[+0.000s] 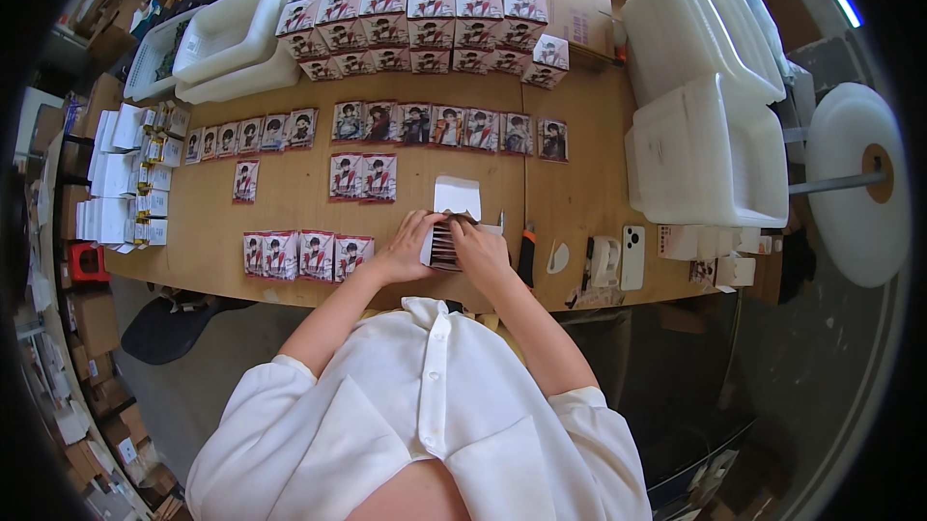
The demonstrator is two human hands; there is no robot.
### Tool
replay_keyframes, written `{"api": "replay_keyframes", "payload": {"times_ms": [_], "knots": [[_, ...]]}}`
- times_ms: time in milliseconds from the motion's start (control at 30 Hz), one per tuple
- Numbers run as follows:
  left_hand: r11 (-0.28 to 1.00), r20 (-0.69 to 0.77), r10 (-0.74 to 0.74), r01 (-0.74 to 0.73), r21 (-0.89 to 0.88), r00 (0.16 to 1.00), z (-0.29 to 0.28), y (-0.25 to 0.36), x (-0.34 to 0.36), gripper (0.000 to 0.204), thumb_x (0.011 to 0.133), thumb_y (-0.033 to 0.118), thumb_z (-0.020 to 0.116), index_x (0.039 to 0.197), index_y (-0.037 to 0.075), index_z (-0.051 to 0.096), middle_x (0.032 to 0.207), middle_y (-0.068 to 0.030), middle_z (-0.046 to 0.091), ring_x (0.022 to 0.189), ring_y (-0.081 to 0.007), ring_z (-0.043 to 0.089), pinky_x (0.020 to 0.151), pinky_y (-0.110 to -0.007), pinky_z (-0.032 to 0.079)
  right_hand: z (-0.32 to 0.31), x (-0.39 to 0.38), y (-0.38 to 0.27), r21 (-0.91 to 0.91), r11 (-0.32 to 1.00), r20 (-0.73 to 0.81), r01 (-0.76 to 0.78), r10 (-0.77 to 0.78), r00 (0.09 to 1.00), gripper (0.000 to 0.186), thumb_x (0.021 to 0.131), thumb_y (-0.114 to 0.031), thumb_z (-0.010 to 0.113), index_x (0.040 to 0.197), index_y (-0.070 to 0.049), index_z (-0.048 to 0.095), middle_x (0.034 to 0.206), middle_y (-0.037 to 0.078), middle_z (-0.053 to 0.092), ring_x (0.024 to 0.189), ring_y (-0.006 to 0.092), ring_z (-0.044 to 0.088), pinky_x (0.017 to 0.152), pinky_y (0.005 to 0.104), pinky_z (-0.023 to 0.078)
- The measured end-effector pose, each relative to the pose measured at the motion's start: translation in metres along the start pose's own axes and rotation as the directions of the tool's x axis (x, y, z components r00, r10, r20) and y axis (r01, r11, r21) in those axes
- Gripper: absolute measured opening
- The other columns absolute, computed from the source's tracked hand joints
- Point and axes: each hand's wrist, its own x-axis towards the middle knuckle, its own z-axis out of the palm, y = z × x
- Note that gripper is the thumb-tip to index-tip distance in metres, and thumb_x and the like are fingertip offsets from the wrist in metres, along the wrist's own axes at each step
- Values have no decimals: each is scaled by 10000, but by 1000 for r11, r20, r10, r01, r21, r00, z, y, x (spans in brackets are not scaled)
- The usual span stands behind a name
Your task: The person opens small boxes, removes sealed packets, and places them into white plastic trays. They also use a white plastic tool to open sealed packets and arrange them on the table.
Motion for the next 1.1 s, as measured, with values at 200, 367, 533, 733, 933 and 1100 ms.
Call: {"api": "replay_keyframes", "payload": {"times_ms": [200, 367, 533, 733, 933, 1100], "knots": [[993, -19, -38, 40, 108, 999, 2, 2, 0, 836, 631, 349, 791, 1315, 125, 366, 1204, -135, 464, 1174, -327, 421, 1027, -425, 336, 4, 11, 1, -85, 996, 110, 16, -6, 994, 480, 628, -123, 735, 1057, -50, 532, 911, 116, 644, 739, 280, 656, 615, 399, 524], [989, -59, -35, 43, 145, 998, 2, 5, 0, 800, 652, 342, 779, 1309, 131, 374, 1189, -132, 465, 1153, -328, 433, 1011, -429, 345, -9, -2, 5, -22, 997, -12, 68, -69, 998, 580, 591, -174, 763, 1107, -43, 533, 1025, 101, 639, 724, 260, 657, 625, 383, 528], [988, -58, -32, 40, 149, 998, 1, 2, 0, 896, 611, 357, 810, 1346, 151, 339, 1216, -132, 453, 1202, -329, 405, 1050, -460, 293, -65, -17, -11, -11, 996, -96, 91, -92, 991, 613, 591, -198, 766, 1147, -67, 545, 1117, 61, 633, 762, 236, 660, 701, 351, 526], [977, -218, 212, -208, 41, 953, -34, 49, 10, 1033, 518, 407, 867, 1341, 108, 319, 1288, -126, 426, 1298, -319, 346, 1092, -544, 190, -106, -28, -20, 28, 994, -145, 107, -102, 984, 591, 608, -231, 767, 1137, -71, 559, 1086, 53, 646, 749, 231, 659, 686, 337, 503], [963, -226, 147, -191, -189, 963, -52, 70, -1, 817, 594, 283, 856, 1246, 72, 411, 1132, -133, 558, 1048, -314, 573, 893, -379, 465, -131, -20, -51, 227, 969, -128, 93, -66, 990, 667, 588, -245, 802, 1190, -95, 557, 1022, 92, 669, 804, 272, 655, 759, 379, 519], [813, -284, -237, 30, -582, 929, -132, 54, -50, 656, 659, 121, 828, 1202, 51, 466, 1159, -96, 596, 1068, -194, 572, 933, -353, 453, -119, -16, -51, 582, 793, -294, 182, -3, 956, 616, 592, -27, 806, 1162, -41, 572, 1271, 85, 525, 623, 72, 511, 527, 210, 450]]}}
